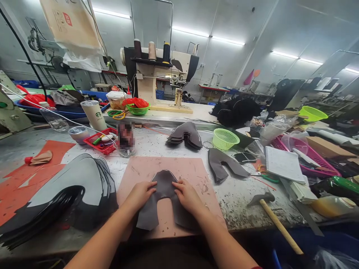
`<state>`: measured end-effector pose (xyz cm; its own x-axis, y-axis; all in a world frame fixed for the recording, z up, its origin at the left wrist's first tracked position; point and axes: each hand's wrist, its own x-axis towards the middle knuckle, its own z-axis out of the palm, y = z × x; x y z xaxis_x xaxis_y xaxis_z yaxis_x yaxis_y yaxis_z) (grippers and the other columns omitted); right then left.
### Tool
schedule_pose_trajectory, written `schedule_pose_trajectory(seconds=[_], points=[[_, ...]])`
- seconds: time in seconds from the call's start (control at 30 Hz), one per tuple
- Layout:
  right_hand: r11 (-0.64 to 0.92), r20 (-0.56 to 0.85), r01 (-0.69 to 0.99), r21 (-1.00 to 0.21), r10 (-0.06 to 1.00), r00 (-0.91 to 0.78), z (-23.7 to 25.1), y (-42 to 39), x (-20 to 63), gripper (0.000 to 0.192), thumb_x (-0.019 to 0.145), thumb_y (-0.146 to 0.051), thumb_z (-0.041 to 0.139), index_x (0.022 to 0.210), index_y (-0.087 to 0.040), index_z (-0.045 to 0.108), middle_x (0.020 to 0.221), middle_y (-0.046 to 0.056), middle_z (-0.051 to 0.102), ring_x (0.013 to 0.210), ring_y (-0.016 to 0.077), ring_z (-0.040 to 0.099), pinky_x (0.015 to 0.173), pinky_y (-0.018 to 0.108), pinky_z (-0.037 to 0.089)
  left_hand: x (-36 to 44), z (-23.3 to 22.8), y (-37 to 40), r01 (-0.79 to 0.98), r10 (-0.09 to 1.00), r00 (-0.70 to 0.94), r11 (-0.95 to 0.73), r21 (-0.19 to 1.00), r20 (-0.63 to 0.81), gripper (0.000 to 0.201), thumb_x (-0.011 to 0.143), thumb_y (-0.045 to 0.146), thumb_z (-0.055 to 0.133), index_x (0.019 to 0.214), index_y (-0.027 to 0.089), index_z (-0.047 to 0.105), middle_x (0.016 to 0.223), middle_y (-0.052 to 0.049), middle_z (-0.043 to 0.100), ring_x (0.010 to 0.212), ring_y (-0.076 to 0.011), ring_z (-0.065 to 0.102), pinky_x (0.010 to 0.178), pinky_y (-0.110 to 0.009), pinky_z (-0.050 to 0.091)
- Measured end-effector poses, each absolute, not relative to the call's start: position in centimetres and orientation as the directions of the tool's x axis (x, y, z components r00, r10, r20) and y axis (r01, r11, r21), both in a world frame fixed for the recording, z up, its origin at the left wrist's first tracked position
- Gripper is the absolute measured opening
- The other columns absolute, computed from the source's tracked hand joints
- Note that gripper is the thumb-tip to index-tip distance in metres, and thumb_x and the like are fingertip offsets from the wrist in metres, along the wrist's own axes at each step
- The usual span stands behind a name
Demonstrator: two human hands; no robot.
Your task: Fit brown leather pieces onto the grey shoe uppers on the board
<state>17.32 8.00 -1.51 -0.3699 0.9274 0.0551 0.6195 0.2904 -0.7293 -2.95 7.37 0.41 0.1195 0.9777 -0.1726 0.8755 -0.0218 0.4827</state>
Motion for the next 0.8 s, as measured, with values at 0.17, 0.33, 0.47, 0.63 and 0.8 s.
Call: schedule_pose_trajectory(seconds=[0.17, 0.33, 0.47, 0.63, 0.8], points=[[0.281, 0.038, 0.653, -0.703, 0.932, -0.360, -1.0, 8.2, 16.9, 0.036, 0.076, -0.011, 0.044, 0.107, -0.018, 0.061, 0.099, 0.008, 0.055, 0.092, 0.0166, 0.055, 0.085, 0.027, 0.042, -2.0, 1.6, 8.3, 0.934, 0.971, 0.199, -0.146, 0.325, -0.136, 0.025, 0.075, 0.022, 0.049, 0.095, 0.019, 0.064, 0.103, -0.009, 0.062, 0.097, -0.0239, 0.056, 0.084, -0.035, 0.044], [0.241, 0.034, 0.616, -0.750, 0.944, -0.328, -1.1, 8.2, 17.6, 0.031, 0.073, -0.011, 0.048, 0.098, -0.018, 0.064, 0.094, 0.008, 0.060, 0.090, 0.0176, 0.056, 0.086, 0.030, 0.042, 1.0, 1.2, 9.6, 0.912, 0.929, 0.365, -0.343, 0.224, -0.062, 0.032, 0.080, 0.023, 0.046, 0.111, 0.022, 0.053, 0.120, -0.007, 0.049, 0.114, -0.0209, 0.042, 0.096, -0.033, 0.034], [0.025, -0.108, 0.518, -0.855, 0.968, -0.225, -1.7, 5.9, 19.8, 0.023, 0.069, -0.018, 0.054, 0.089, -0.018, 0.065, 0.088, 0.005, 0.065, 0.085, 0.0182, 0.059, 0.079, 0.032, 0.046, 2.2, 0.2, 9.8, 0.903, 0.910, 0.413, -0.401, 0.155, -0.048, 0.035, 0.084, 0.024, 0.039, 0.117, 0.018, 0.049, 0.115, -0.011, 0.051, 0.111, -0.0240, 0.042, 0.095, -0.036, 0.032], [-0.101, -0.215, 0.521, -0.848, 0.963, -0.164, -1.1, 2.5, 21.8, 0.016, 0.067, -0.019, 0.057, 0.081, -0.017, 0.065, 0.078, 0.004, 0.067, 0.070, 0.0163, 0.060, 0.068, 0.029, 0.048, 2.4, -0.2, 9.9, 0.900, 0.901, 0.429, -0.420, 0.120, -0.059, 0.042, 0.083, 0.034, 0.042, 0.122, 0.017, 0.045, 0.119, -0.015, 0.045, 0.113, -0.0291, 0.037, 0.094, -0.039, 0.030], [-0.063, -0.183, 0.614, -0.786, 0.974, -0.135, -0.5, 1.7, 22.0, 0.015, 0.066, -0.020, 0.060, 0.080, -0.017, 0.066, 0.076, 0.003, 0.066, 0.065, 0.0148, 0.059, 0.065, 0.027, 0.048, 3.0, 0.0, 9.7, 0.914, 0.910, 0.401, -0.390, 0.108, -0.108, 0.071, 0.070, 0.058, 0.051, 0.127, 0.018, 0.036, 0.130, -0.017, 0.035, 0.120, -0.0347, 0.028, 0.096, -0.043, 0.025]])
